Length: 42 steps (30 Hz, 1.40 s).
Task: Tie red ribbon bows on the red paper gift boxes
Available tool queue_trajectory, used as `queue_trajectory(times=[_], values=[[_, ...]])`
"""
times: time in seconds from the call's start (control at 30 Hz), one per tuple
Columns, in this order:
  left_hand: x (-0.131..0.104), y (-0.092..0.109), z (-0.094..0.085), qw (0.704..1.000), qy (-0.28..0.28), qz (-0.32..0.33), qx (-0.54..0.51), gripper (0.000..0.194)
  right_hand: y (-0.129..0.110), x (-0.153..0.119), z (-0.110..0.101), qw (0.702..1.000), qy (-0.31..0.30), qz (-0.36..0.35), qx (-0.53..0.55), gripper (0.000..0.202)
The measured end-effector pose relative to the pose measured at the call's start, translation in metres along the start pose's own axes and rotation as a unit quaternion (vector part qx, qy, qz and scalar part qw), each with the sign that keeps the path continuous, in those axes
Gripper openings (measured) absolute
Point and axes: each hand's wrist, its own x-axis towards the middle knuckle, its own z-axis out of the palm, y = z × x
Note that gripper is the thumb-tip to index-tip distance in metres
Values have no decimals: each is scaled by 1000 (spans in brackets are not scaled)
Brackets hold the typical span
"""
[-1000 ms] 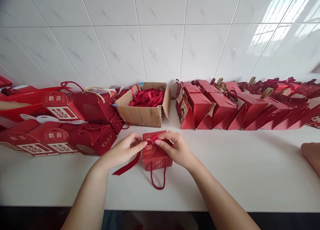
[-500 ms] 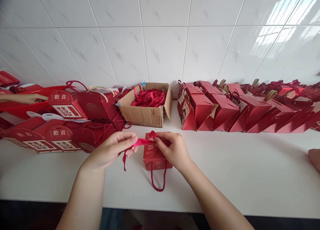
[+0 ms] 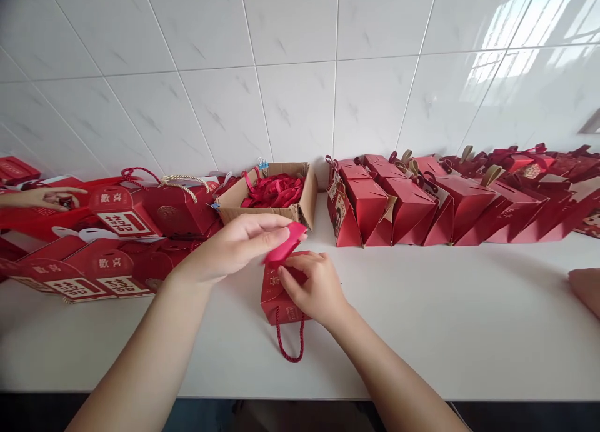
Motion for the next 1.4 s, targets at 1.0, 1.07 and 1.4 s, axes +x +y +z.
queue_trajectory(times=[1.0,1.07,1.4], values=[[-15,-49,-3,985,93,-62,132,26,6,-1,-4,995,-28,14,97,24],[-13,-48,-1,983,105,-54,138,23,6,0,-4,995,-28,18,98,23],[-19,-58,7,988,128,-39,83,25,6,-2,-3,989,-23,37,142,24]])
